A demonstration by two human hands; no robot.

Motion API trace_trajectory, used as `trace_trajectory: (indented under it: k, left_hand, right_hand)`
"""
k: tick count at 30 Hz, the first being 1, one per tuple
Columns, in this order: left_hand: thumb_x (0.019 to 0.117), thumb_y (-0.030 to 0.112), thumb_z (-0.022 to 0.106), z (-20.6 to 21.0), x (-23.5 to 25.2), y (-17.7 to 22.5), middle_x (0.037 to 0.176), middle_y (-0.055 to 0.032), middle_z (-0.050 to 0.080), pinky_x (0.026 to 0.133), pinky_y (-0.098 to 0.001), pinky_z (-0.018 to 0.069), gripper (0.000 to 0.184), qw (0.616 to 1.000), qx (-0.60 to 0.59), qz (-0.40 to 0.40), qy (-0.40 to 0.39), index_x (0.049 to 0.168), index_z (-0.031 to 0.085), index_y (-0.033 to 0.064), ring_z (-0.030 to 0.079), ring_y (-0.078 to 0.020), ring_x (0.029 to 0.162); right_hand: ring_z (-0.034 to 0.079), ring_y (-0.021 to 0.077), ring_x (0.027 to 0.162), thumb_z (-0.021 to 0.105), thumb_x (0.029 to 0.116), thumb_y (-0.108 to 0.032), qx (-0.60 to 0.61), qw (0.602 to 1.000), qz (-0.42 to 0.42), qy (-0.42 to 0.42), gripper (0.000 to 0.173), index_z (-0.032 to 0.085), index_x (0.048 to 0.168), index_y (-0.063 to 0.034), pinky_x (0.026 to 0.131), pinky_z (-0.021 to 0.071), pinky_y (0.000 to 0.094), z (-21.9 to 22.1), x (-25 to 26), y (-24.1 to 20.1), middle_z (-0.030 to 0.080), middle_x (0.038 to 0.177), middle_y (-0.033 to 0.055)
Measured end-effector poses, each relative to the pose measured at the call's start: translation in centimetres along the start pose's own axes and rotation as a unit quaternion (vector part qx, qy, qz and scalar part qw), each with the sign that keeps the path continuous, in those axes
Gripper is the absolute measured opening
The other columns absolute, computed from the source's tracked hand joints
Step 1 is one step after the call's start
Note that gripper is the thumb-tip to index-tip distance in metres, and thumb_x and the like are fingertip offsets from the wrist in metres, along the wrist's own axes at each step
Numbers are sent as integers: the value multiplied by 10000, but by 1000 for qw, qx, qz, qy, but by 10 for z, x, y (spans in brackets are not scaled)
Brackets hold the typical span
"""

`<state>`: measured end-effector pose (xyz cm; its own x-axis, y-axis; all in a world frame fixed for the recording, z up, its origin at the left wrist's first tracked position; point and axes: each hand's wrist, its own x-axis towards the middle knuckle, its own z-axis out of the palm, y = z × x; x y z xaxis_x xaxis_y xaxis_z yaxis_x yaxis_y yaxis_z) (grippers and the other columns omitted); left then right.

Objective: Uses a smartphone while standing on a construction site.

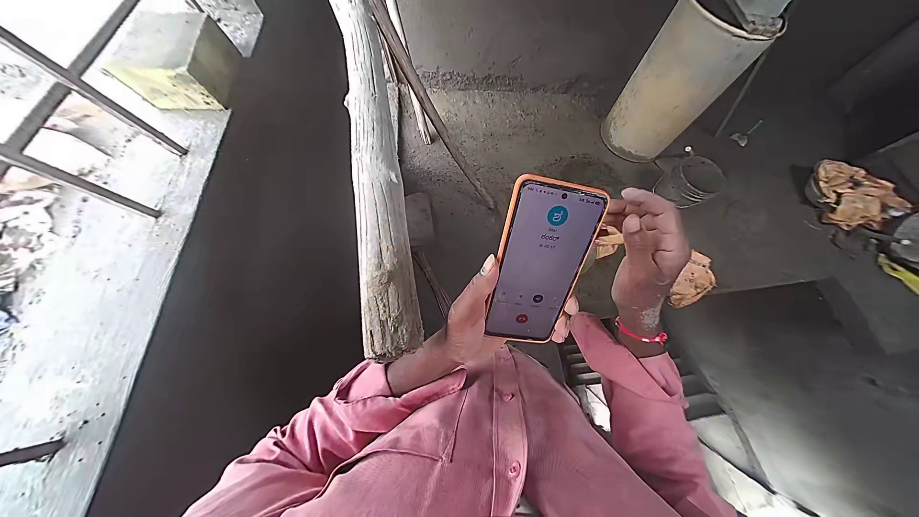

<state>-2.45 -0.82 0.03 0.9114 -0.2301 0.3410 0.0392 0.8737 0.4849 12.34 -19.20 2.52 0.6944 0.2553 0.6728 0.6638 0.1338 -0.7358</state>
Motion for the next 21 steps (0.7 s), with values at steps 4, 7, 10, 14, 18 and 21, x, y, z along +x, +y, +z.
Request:
trace_trajectory:
  k: [4,7,10,14,18,21]
  left_hand:
    - [981,619,483,2,-3,0,1214,-290,604,900,-572,534,706,1000,-2,8,2,1423,491,70,640,-412,1035]
    - [987,613,479,1,-7,0,1215,-293,603,905,-592,530,702,1000,1,15,5,1417,491,58,638,-423,1044]
    - [1000,597,474,0,-10,1,1215,-284,612,921,-577,531,678,1000,1,23,2,1421,495,66,646,-406,1044]
    - [1011,591,460,0,-11,1,1221,-281,608,930,-569,530,667,999,9,31,11,1420,493,65,641,-401,1061]
    - [1014,591,450,0,-11,1,1211,-272,620,925,-566,538,659,999,6,33,21,1416,504,72,649,-391,1056]
    - [1000,617,446,-1,-10,0,1200,-276,620,906,-574,534,683,999,7,31,15,1419,502,80,649,-396,1033]
  right_hand:
    - [703,289,1029,542,1056,-272,-20,991,-135,-17,419,554,1302,66,920,604,472,18,44,-50,698,1149,176]
    - [699,291,1044,595,1021,-268,-47,988,-143,-26,452,555,1283,98,919,607,450,32,53,-62,685,1175,203]
    - [692,296,1075,642,981,-207,-62,990,-122,-39,437,562,1272,111,940,605,444,43,54,-66,674,1207,219]
    - [694,294,1085,692,937,-134,-89,989,-112,-50,444,564,1282,114,938,612,436,51,55,-66,672,1223,222]
    - [684,297,1112,743,904,-144,-102,986,-106,-75,530,546,1330,104,952,606,444,50,50,-64,655,1268,221]
    - [679,310,1126,745,907,-175,-79,988,-102,-88,560,531,1342,105,968,603,456,46,43,-65,643,1287,228]
